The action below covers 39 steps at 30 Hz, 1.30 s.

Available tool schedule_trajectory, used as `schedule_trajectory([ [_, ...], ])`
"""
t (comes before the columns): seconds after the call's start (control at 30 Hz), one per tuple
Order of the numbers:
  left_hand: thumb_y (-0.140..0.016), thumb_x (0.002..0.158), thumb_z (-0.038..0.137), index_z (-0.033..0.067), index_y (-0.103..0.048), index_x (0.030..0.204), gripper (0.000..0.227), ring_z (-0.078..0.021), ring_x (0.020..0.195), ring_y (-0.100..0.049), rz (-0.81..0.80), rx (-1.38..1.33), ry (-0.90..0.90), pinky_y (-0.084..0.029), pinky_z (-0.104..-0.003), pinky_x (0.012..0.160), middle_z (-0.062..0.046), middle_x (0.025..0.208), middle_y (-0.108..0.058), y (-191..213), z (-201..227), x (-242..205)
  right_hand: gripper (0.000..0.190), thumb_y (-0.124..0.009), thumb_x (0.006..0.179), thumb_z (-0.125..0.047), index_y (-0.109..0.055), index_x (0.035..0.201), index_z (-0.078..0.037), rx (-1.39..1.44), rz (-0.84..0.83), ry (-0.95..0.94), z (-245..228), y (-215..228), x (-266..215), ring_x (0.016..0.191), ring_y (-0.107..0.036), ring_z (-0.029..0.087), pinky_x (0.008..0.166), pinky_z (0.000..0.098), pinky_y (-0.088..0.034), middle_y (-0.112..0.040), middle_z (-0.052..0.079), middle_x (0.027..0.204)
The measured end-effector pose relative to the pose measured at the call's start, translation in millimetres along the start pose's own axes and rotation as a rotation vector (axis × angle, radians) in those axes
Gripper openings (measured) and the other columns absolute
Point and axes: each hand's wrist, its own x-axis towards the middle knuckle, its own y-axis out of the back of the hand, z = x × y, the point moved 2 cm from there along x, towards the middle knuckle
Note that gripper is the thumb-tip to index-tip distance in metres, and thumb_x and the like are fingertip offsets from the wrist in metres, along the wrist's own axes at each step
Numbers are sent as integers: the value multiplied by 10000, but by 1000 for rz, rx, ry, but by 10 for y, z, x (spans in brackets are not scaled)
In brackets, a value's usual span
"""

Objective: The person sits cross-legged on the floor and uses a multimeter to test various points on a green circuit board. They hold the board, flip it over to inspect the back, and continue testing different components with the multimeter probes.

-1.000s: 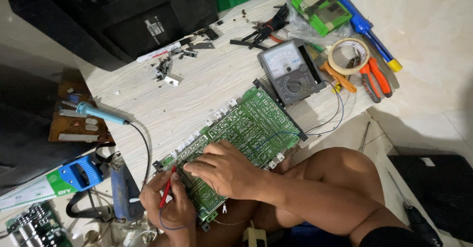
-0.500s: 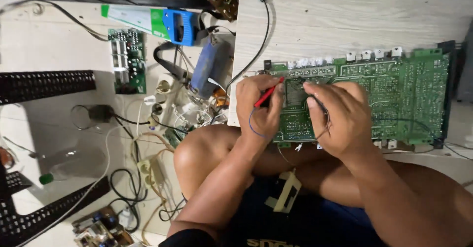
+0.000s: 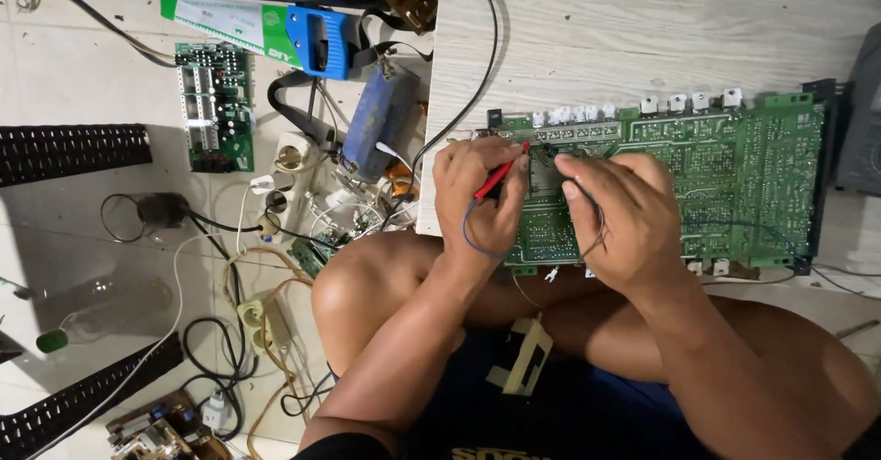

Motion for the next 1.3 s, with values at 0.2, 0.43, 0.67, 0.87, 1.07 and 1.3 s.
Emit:
schedule_trajectory([
  [0.2, -747, 943, 120, 120, -723, 985, 49, -297, 886, -699, 5, -7, -21, -525, -405, 938, -44, 947, -749, -7, 1, 7, 210, -611, 1053, -91, -751, 1193, -22, 5, -17, -29, -70, 40, 62, 881, -648, 273, 843, 370, -449, -770, 127, 1046],
  [0.43, -761, 935, 139, 128, -735, 982, 54, -316, 899, -682, -30, 12, 19, -523, -426, 930, -60, 951, -756, -4, 8, 6, 208, -611, 1050, -124, -757, 1187, -66, -33, 23, -8, -32, 9, 29, 899, -663, 274, 862, 367, -476, -769, 78, 1091],
  [0.67, -768, 935, 148, 143, -746, 985, 55, -301, 899, -664, -33, 28, 45, -523, -418, 926, -56, 964, -759, 0, 34, 7, 205, -597, 1052, -143, -754, 1168, -78, -46, 29, -12, -37, 6, 27, 899, -656, 267, 842, 350, -466, -765, 64, 1093],
  [0.87, -761, 936, 128, 150, -742, 978, 51, -289, 898, -651, -33, 24, 52, -523, -415, 926, -48, 957, -757, 9, 44, 7, 203, -593, 1056, -145, -752, 1164, -79, -49, 23, -9, -42, 20, 46, 905, -653, 261, 836, 352, -455, -765, 69, 1075],
  [1.07, -768, 937, 127, 148, -739, 968, 48, -301, 888, -656, -33, 27, 45, -527, -421, 909, -54, 954, -762, -2, 54, 16, 222, -589, 1054, -162, -755, 1182, -93, -44, 12, -19, -36, -4, 21, 901, -656, 244, 828, 343, -443, -771, 52, 1072],
  [1.3, -734, 950, 122, 69, -750, 963, 57, -399, 888, -676, -94, -63, -40, -525, -481, 884, -158, 934, -748, 10, 16, 35, 233, -606, 1019, -105, -733, 1213, -101, -37, 42, -53, -39, -5, 3, 885, -676, 291, 831, 400, -479, -761, 88, 1011],
])
